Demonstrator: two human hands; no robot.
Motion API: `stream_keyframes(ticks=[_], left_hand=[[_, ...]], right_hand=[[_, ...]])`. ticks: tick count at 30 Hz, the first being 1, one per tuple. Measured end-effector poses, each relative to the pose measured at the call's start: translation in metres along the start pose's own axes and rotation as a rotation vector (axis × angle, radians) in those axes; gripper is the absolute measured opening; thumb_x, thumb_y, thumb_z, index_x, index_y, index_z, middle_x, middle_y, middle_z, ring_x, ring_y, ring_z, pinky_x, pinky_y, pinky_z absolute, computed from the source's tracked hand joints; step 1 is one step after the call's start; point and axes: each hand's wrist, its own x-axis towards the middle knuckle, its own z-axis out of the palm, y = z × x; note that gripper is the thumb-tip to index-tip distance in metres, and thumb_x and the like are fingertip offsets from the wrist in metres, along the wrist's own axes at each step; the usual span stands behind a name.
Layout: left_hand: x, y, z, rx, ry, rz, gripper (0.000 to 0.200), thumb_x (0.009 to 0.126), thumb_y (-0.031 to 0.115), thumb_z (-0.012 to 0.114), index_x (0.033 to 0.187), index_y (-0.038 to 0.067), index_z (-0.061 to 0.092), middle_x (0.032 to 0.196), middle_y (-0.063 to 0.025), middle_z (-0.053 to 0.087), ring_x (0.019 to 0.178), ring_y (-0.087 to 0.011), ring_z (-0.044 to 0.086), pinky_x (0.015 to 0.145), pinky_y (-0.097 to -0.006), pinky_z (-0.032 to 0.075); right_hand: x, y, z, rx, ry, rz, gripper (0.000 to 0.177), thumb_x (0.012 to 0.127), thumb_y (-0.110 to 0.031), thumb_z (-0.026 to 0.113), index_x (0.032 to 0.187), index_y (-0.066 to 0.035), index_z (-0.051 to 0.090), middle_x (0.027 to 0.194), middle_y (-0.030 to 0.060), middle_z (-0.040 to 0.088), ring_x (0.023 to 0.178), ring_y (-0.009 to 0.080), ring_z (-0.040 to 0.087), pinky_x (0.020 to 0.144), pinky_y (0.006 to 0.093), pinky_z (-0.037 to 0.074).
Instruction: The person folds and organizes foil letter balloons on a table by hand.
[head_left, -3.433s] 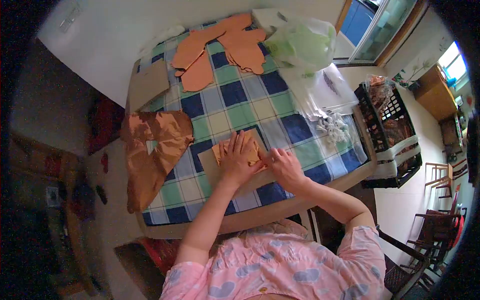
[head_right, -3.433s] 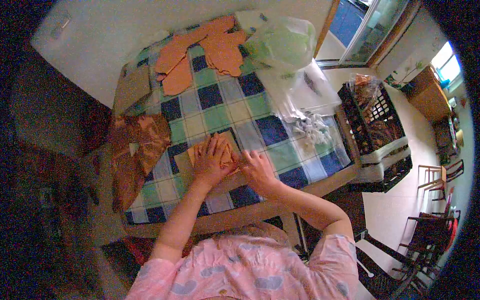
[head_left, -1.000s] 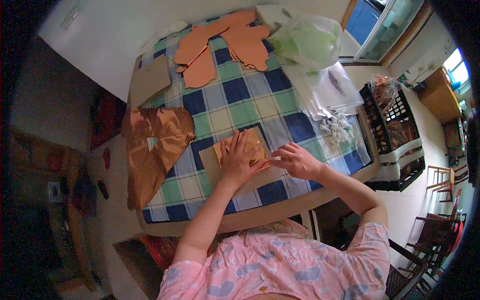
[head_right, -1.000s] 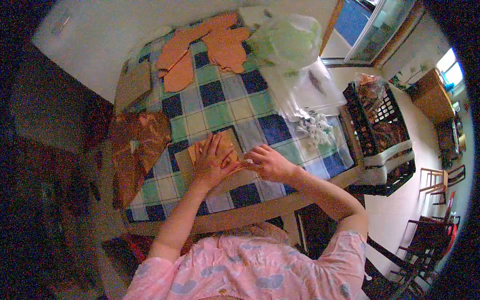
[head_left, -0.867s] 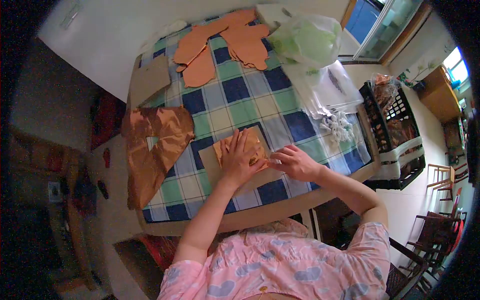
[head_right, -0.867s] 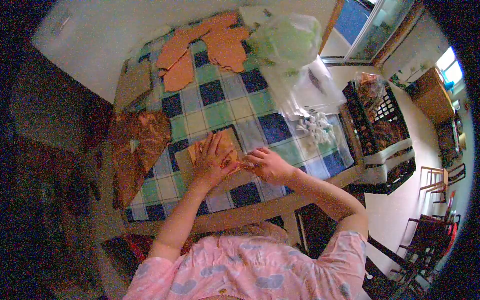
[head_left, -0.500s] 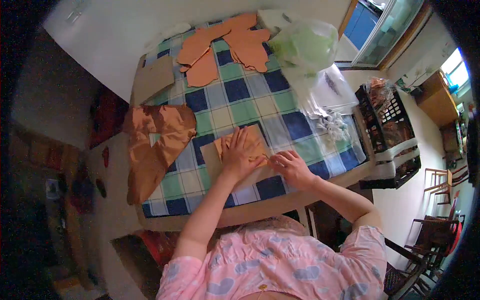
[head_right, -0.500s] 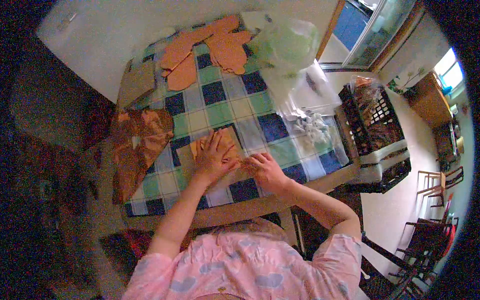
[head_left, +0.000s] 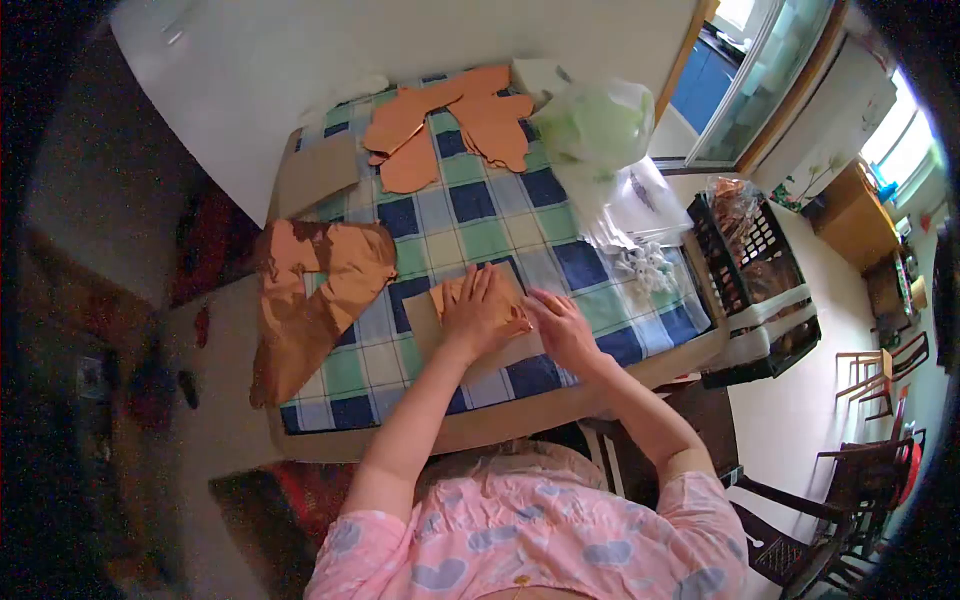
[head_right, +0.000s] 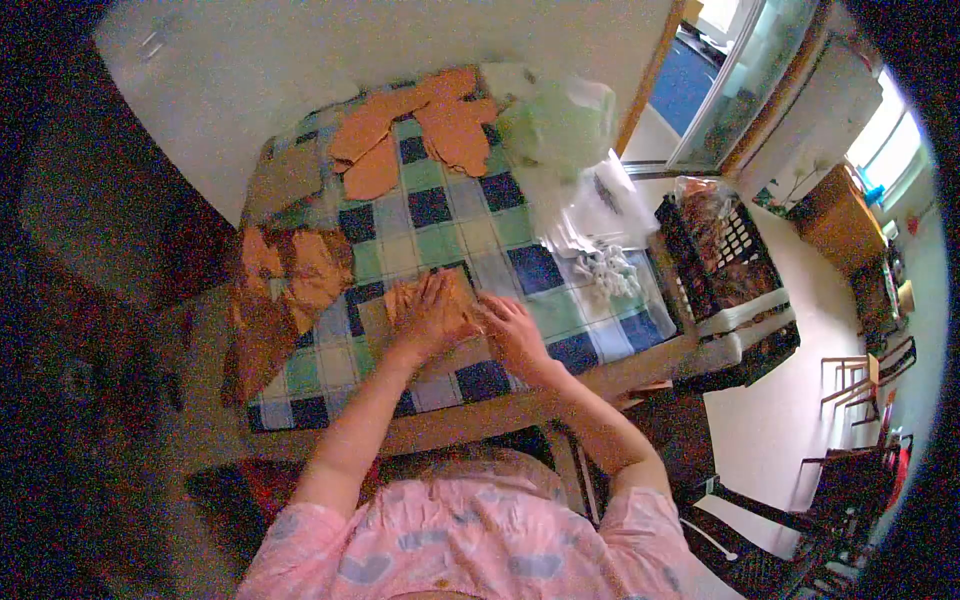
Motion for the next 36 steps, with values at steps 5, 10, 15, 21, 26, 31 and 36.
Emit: stream_keyframes(ticks=[5,10,15,21,26,31,36], left_hand=[[0.003,-0.009,0.024,-0.023,0.044,0.016,0.109,0.068,0.079,0.047,0.144,0.006,0.018,0.151,-0.0071,0.017,0.141,-0.0207,0.01,0.109,-0.0564,0.003],[-0.002,-0.001,0.006,-0.073,0.003,-0.011,0.108,0.069,0.075,0.05,0.144,0.005,0.018,0.151,-0.01,0.018,0.14,-0.0241,0.011,0.109,-0.0577,0.005],[0.006,-0.014,0.036,-0.078,0.017,0.008,0.108,0.069,0.077,0.047,0.144,0.005,0.018,0.151,-0.0094,0.017,0.141,-0.0221,0.01,0.109,-0.0569,0.006],[-0.003,-0.005,0.021,0.0,0.077,0.036,0.089,0.08,0.062,0.045,0.144,0.005,0.021,0.15,-0.0101,0.019,0.14,-0.0231,0.012,0.108,-0.0586,0.008],[0.003,-0.009,0.037,0.061,0.136,0.032,0.079,0.084,0.052,0.045,0.143,0.005,0.022,0.15,-0.0101,0.019,0.14,-0.0236,0.014,0.108,-0.0593,0.007],[0.003,-0.006,0.021,0.017,0.049,0.011,0.078,0.083,0.05,0.045,0.143,0.005,0.022,0.15,-0.0088,0.02,0.14,-0.0232,0.014,0.109,-0.0587,0.006],[0.004,-0.009,0.026,-0.031,0.035,0.0,0.079,0.082,0.051,0.044,0.144,0.007,0.021,0.151,-0.0067,0.02,0.14,-0.0213,0.012,0.109,-0.0571,0.002]], right_hand=[[0.044,0.014,0.042,-0.127,0.115,0.032,0.041,0.08,-0.014,0.054,0.121,-0.007,0.055,0.138,0.017,0.041,0.128,0.0353,0.037,0.105,0.0497,0.028],[0.07,0.015,0.042,-0.329,0.011,0.121,0.04,0.086,-0.019,0.051,0.124,-0.009,0.053,0.14,0.017,0.038,0.129,0.0362,0.034,0.105,0.0523,0.026],[0.074,0.041,0.057,-0.299,0.143,0.159,0.043,0.088,-0.021,0.05,0.13,-0.012,0.047,0.139,0.0179,0.037,0.13,0.0365,0.032,0.106,0.053,0.024],[0.048,0.02,0.054,-0.399,0.082,0.194,0.054,0.087,-0.021,0.05,0.138,-0.015,0.034,0.14,0.0207,0.033,0.132,0.0362,0.028,0.107,0.0531,0.02],[0.054,0.004,0.045,-0.51,-0.081,0.26,0.058,0.088,-0.027,0.045,0.143,-0.02,0.028,0.145,0.0162,0.028,0.136,0.0343,0.023,0.107,0.058,0.015],[0.053,0.008,0.036,-0.509,0.022,0.276,0.062,0.082,-0.019,0.055,0.14,-0.024,0.033,0.144,0.0154,0.03,0.133,0.0336,0.027,0.107,0.0568,0.019],[0.06,0.015,0.033,-0.582,-0.052,0.074,0.055,0.081,-0.02,0.055,0.134,-0.026,0.042,0.141,0.0139,0.033,0.132,0.0324,0.029,0.106,0.0561,0.022]])
